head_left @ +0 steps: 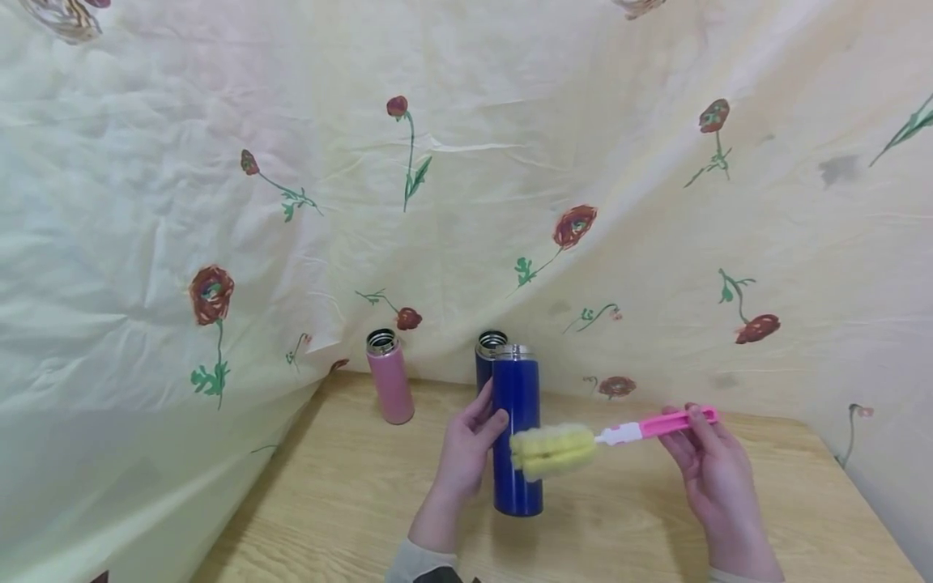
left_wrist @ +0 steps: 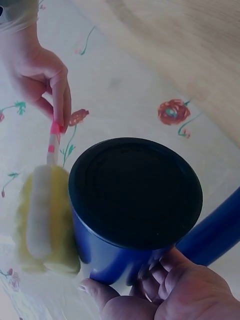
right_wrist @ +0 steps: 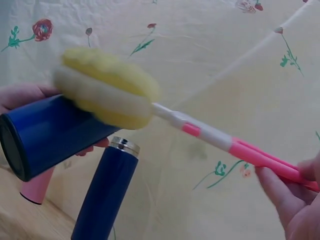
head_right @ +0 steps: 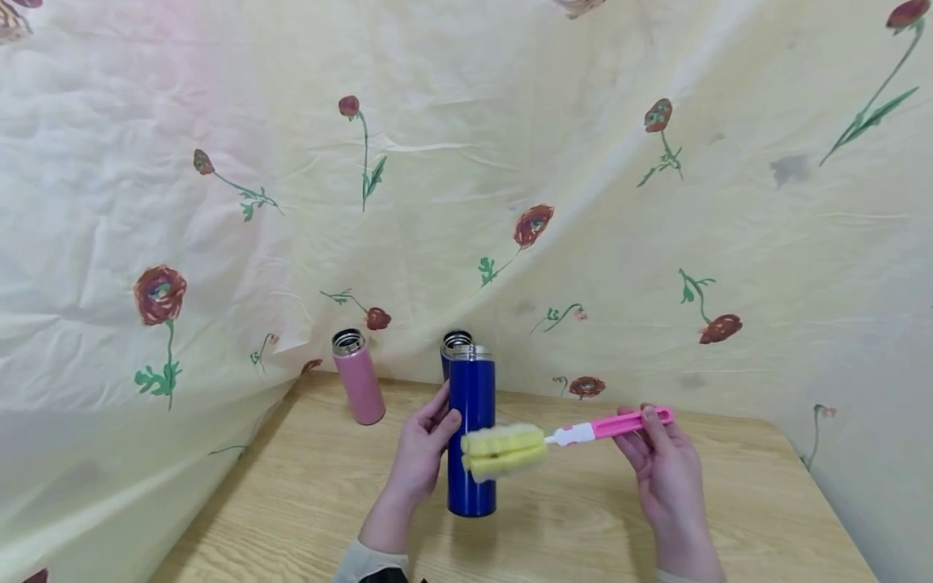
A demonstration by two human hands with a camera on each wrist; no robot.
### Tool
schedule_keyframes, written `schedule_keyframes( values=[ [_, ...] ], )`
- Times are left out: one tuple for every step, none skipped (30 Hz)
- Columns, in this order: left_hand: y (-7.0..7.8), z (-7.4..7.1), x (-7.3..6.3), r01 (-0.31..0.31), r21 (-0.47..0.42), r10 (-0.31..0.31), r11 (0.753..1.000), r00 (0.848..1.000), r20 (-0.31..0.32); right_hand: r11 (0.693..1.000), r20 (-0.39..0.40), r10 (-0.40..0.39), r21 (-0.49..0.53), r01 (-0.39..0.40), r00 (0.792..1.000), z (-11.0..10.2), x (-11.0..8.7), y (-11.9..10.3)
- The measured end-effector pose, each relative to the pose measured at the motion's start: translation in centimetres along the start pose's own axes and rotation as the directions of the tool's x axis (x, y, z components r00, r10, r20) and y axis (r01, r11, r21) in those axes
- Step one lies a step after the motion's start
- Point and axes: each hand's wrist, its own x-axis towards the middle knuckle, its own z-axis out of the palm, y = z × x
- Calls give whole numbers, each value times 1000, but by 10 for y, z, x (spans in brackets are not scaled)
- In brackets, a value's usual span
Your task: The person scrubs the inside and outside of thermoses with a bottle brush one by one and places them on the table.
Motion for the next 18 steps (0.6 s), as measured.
schedule_keyframes(
  values=[
    [0, 0, 0, 2, 0, -2, 1000, 1000, -6, 999, 23, 2, -33, -1, 1000, 0, 0, 0],
    [1, 0, 0, 2, 3, -2, 1000, 1000, -12, 997, 43, 5, -71, -2, 999, -1, 0, 0],
    [1, 0, 1, 3, 4, -3, 1000, 1000, -18, 994, 63, 8, -111, -1, 998, -1, 0, 0],
    [1, 0, 1, 5, 6, -5, 1000, 1000, -26, 988, 76, 13, -151, -1, 997, 0, 0, 0],
    [2, 0, 1, 8, 9, -8, 1000, 999, -31, 980, 87, 19, -198, -2, 996, 0, 0, 0],
    [2, 0, 2, 11, 9, -11, 1000, 999, -35, 971, 95, 24, -241, -1, 995, 0, 0, 1],
    [2, -1, 2, 15, 11, -14, 1000, 999, -38, 961, 101, 32, -277, -3, 994, 1, 0, 1],
    [2, -1, 2, 17, 12, -16, 1000, 999, -41, 952, 106, 43, -307, -8, 993, 1, 0, 1],
    [2, -1, 2, 20, 12, -19, 1000, 999, -43, 945, 113, 52, -328, -13, 992, 1, 0, 2],
    [3, -1, 2, 20, 13, -20, 1000, 999, -44, 939, 121, 60, -343, -15, 991, 1, 0, 2],
    [3, -1, 2, 20, 13, -20, 1000, 999, -43, 935, 127, 67, -353, -18, 990, 1, 0, 2],
    [3, -1, 2, 21, 13, -20, 1000, 999, -44, 934, 135, 72, -356, -19, 988, 1, 0, 3],
    [3, -1, 2, 19, 10, -18, 1000, 999, -44, 932, 139, 73, -361, -18, 988, 1, 0, 3],
    [3, -1, 2, 18, 9, -18, 1000, 999, -42, 933, 140, 71, -359, -17, 988, 1, -1, 3],
    [2, -1, 2, 15, 3, -15, 1000, 999, -37, 936, 140, 64, -353, -11, 988, 1, -1, 3],
    [2, 0, 2, 8, -4, -8, 1000, 1000, -29, 940, 136, 58, -341, -8, 989, 1, 0, 3],
    [1, 1, 2, -2, -10, 2, 1000, 1000, -21, 949, 129, 52, -316, -9, 990, 1, 0, 3],
    [0, 1, 2, -11, -20, 11, 1000, 1000, -12, 961, 124, 48, -277, -12, 991, 1, 0, 3]
  ],
)
